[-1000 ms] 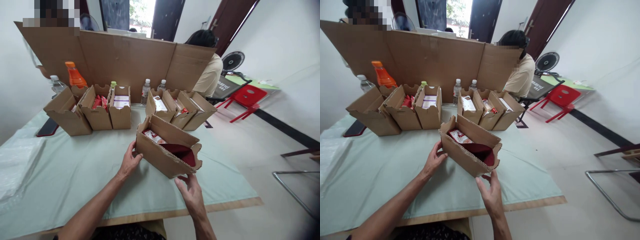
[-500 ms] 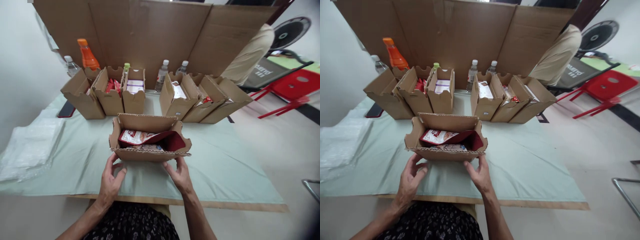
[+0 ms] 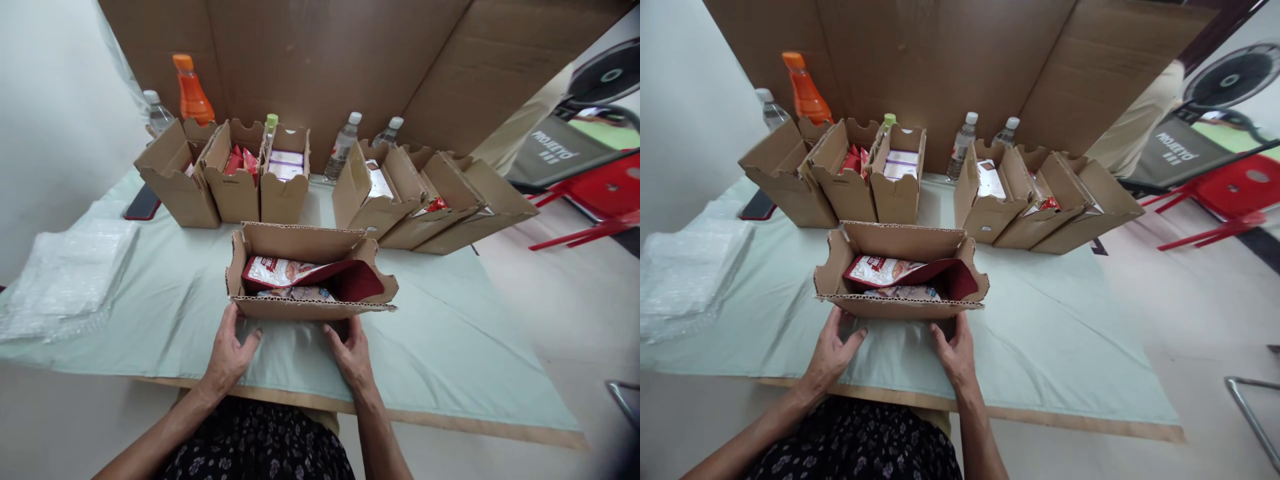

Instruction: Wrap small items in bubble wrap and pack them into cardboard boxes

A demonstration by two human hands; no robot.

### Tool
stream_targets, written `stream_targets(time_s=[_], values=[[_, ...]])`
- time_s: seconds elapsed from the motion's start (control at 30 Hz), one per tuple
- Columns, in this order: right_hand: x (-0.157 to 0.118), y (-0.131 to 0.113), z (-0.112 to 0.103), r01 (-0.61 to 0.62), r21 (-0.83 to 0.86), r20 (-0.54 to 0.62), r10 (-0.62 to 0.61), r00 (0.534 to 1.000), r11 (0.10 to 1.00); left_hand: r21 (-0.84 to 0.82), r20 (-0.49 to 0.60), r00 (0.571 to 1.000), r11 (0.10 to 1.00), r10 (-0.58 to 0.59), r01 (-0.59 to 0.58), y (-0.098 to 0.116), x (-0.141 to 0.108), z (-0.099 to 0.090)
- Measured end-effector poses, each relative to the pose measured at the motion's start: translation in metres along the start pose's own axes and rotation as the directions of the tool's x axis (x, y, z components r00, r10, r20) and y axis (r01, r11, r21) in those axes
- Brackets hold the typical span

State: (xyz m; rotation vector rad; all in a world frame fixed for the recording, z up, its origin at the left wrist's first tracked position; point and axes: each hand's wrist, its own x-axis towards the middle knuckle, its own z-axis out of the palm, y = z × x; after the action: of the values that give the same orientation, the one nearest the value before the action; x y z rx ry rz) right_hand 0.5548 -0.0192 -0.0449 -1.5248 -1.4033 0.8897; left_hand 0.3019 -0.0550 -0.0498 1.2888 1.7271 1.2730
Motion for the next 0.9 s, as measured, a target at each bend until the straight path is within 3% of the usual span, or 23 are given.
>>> stream_targets(time_s=[0.3, 0.7, 0.9], values=[[0.024, -0.009, -0.005, 0.039, -0.037, 0.078, -0.036, 0.996, 0.999, -0.038, 0.015, 0.999, 0.999, -0.033, 0.034, 0.013, 0.009, 0.010], [0.092, -0.003, -0.003, 0.086, -0.227, 0.035, -0.081, 0.996, 0.970, -0.106, 0.054, 0.994, 0.991, 0.090, -0.084, 0.020, 0.092, 0.032], [0.109, 0.016, 0.001, 0.190, -0.373, 0.012, -0.200, 0.980, 0.908, -0.105, 0.021, 0.987, 0.982, 0.157, -0.154, 0.013, 0.120, 0.040]])
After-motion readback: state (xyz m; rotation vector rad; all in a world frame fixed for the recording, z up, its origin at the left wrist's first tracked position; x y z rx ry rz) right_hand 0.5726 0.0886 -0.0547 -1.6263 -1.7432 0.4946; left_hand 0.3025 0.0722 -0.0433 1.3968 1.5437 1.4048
